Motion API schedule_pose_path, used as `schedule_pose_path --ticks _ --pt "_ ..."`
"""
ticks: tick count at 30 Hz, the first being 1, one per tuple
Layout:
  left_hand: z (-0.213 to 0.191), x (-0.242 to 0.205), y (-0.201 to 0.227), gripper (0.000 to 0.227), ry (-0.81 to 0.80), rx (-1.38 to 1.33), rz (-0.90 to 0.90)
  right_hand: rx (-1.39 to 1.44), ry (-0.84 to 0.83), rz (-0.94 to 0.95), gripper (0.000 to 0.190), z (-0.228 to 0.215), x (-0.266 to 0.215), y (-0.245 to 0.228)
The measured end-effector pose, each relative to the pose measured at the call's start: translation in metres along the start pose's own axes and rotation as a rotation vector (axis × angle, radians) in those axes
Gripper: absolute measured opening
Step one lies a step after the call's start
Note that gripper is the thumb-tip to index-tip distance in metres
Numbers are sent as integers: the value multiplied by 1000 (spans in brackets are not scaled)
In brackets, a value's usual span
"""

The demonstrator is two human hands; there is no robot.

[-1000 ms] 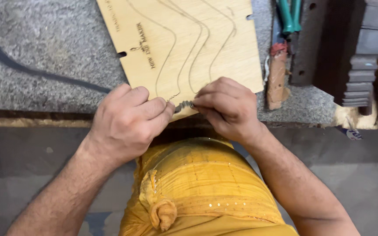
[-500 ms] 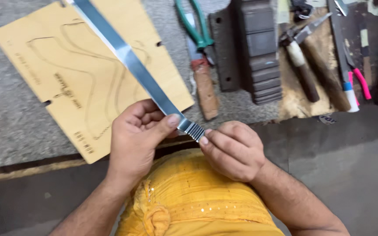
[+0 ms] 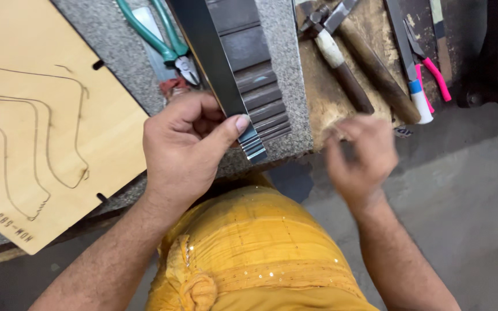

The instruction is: The person aligns a thin metal strip along a wavy template on a wooden board, then repeatedly hammers the strip against a grooved metal block to create a corrugated texture. The person checks the fit against the template multiple times during the process.

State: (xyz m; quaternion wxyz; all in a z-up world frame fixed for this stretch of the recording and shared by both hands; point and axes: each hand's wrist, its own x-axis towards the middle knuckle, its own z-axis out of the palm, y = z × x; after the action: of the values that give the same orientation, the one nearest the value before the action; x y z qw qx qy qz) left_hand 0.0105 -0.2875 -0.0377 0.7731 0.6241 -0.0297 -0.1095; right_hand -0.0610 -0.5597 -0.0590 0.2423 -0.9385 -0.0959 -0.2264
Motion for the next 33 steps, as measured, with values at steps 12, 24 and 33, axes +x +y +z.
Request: schedule_pose_path --ticks 12,24,33 --pt "6 20 -3 13 -34 443 264 -263 -139 265 32 5 -30 103" --pt "5 27 -9 15 -88 264 103 -355 -158 295 35 19 -17 132" --pt "4 30 -8 17 -111 383 216 -527 -194 326 40 15 -26 169"
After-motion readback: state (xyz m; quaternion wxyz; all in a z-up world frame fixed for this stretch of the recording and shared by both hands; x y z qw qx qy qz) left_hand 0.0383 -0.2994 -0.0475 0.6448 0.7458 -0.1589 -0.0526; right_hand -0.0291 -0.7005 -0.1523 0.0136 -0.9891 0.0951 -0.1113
